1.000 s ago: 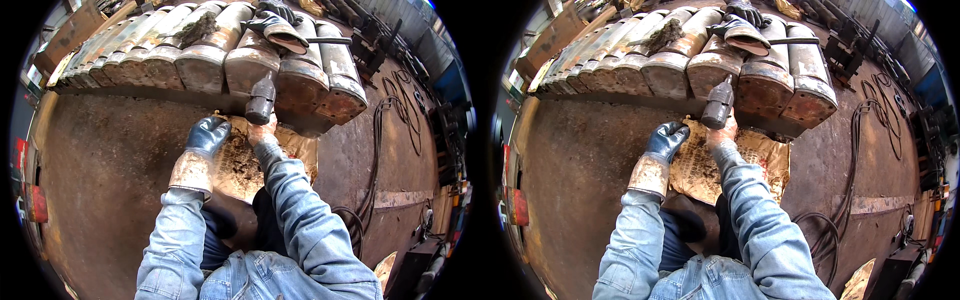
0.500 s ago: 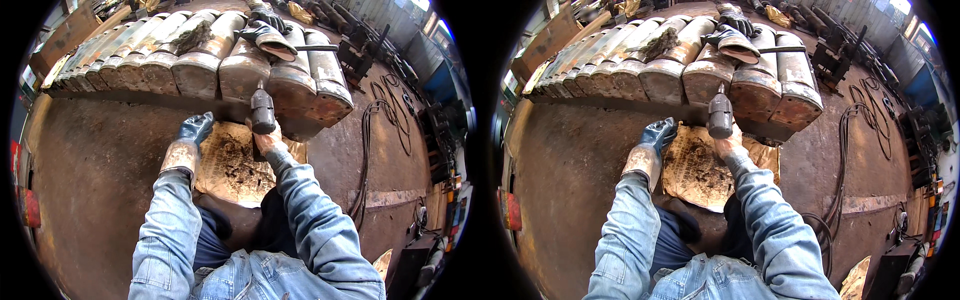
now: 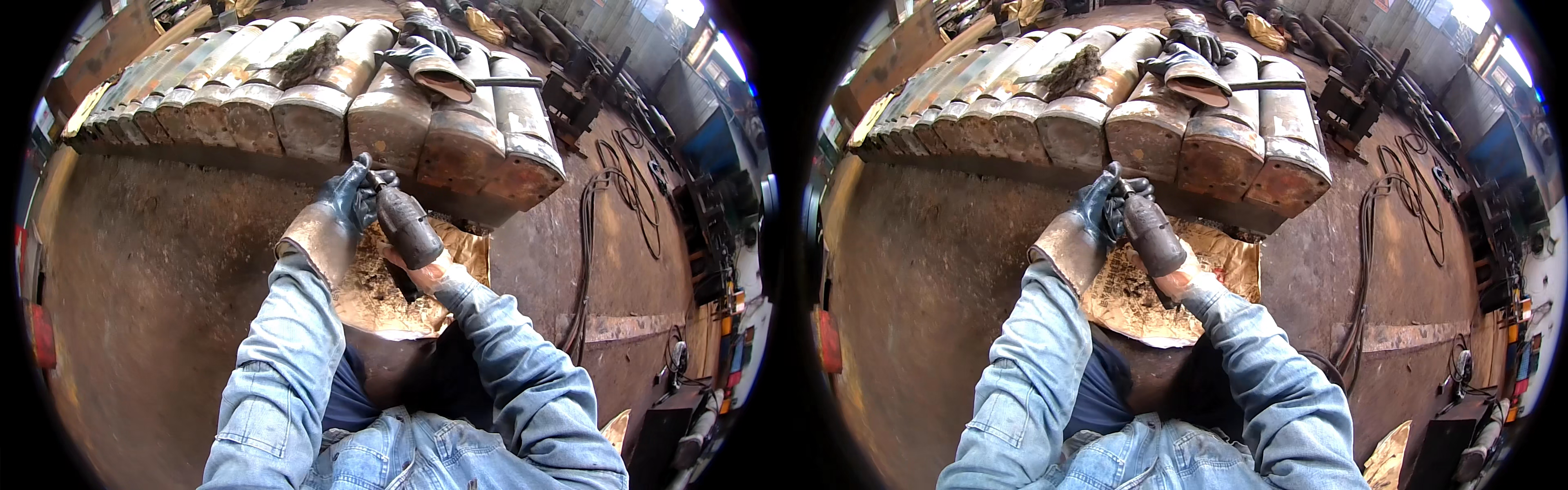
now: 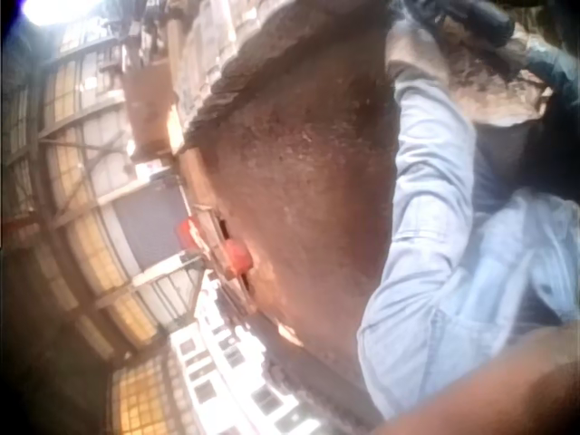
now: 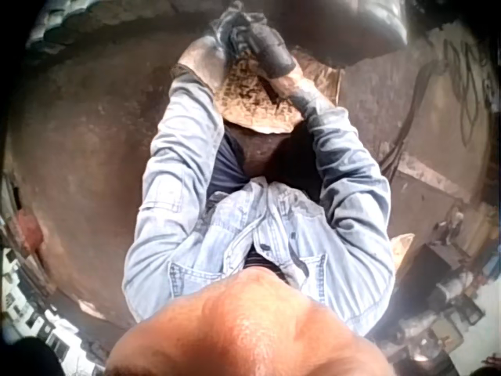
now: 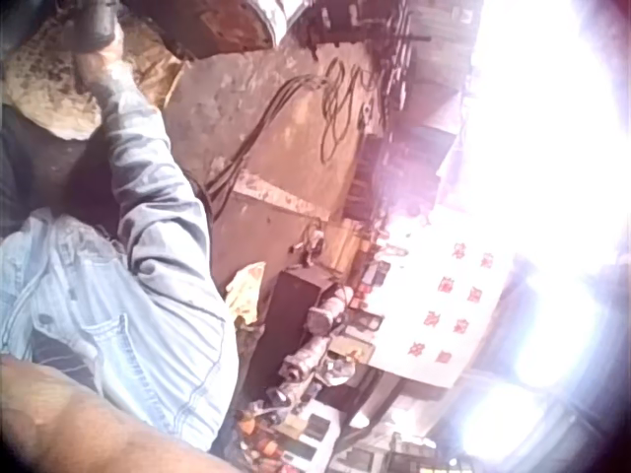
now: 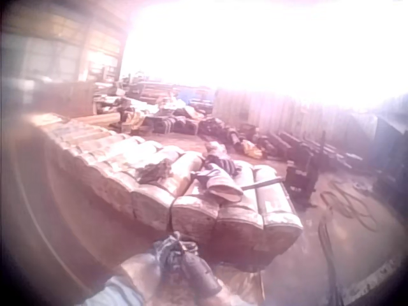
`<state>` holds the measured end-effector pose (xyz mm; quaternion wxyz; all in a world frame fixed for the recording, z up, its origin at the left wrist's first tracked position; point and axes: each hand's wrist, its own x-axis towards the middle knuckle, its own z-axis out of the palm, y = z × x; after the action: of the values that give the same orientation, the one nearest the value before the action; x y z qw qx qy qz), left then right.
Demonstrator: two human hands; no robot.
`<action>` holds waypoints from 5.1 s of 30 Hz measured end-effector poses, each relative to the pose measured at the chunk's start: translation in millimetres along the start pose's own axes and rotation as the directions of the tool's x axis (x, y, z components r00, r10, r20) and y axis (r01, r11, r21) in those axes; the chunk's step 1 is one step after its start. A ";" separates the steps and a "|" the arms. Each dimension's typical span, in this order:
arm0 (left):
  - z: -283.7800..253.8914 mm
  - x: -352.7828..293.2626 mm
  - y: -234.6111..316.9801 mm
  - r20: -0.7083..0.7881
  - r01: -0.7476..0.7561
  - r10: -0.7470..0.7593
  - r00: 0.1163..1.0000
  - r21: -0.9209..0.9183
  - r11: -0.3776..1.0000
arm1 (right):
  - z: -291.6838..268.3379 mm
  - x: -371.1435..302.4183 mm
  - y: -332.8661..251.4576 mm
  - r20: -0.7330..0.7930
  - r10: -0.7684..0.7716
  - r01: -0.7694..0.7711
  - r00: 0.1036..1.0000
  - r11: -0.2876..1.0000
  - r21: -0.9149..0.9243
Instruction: The person uses a pneumatic impact wrench to remove bolts from a large, rusty metal track assembly. They then use a hammer to tap the bolts and the track segments. The person removes a bolt and a washer, inspects them, and then continues using the impact wrench on other bolts in the assembly.
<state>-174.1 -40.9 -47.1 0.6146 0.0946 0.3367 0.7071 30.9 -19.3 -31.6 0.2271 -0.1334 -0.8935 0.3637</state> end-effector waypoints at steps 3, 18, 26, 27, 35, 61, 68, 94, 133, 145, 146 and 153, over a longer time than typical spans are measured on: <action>11.8 -4.5 -5.0 0.177 -0.007 0.017 0.984 -0.055 0.998 | -5.2 -3.3 -0.4 -0.039 -0.113 0.115 0.993 0.992 0.043; 15.3 4.5 -7.8 -0.015 0.008 -0.010 1.000 -0.091 0.996 | 11.0 -16.5 55.0 -0.170 -0.031 0.088 0.985 0.937 0.339; 42.3 1.7 -7.9 -0.289 -0.073 0.086 0.953 0.056 0.996 | -18.2 -21.9 32.8 0.032 0.195 -0.197 0.980 0.979 0.055; 44.9 -0.1 -8.7 -0.277 -0.062 0.054 0.959 -0.020 0.998 | -19.8 -23.4 32.5 0.025 0.194 -0.195 0.981 0.979 0.060; 54.8 -18.3 -13.6 -0.160 -0.149 0.144 0.977 -0.020 0.989 | -10.1 -22.3 60.5 0.045 0.185 -0.189 0.982 0.972 0.139; 1.2 18.3 -27.2 -0.207 0.260 0.291 0.934 0.953 -0.155 | -4.0 -4.8 111.1 -0.193 0.516 -0.478 0.835 0.853 0.210; -5.6 13.6 -24.1 -0.189 0.227 0.295 0.937 0.969 -0.099 | 10.2 6.9 130.5 -0.175 0.579 -0.524 0.796 0.804 0.280; -39.6 -25.0 -0.1 -0.235 0.136 0.374 0.897 0.953 0.272 | 111.0 52.5 129.6 -0.495 0.645 -0.299 0.583 0.736 0.607; 23.8 -1.1 -16.1 -0.198 0.117 -0.087 0.976 0.142 0.983 | -9.5 -25.2 61.7 0.077 0.126 -0.131 0.989 0.990 0.054; 51.5 17.8 -26.1 -0.259 -0.154 0.215 0.942 0.236 0.959 | -46.0 -19.5 34.1 -0.042 -0.102 0.106 0.994 0.989 0.101; 52.0 19.3 -27.7 -0.264 -0.135 0.152 0.952 0.084 0.987 | -47.8 -20.1 34.8 -0.045 -0.104 0.108 0.994 0.988 0.109; 70.5 20.3 -31.5 -0.328 -0.145 0.199 0.924 0.183 0.972 | -53.6 -25.3 36.9 -0.083 -0.140 0.149 0.987 0.982 0.114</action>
<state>-114.8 3.9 -18.2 0.4724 0.0465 0.4831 0.7357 82.3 27.9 -31.7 0.2939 -0.0676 -0.8682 0.3941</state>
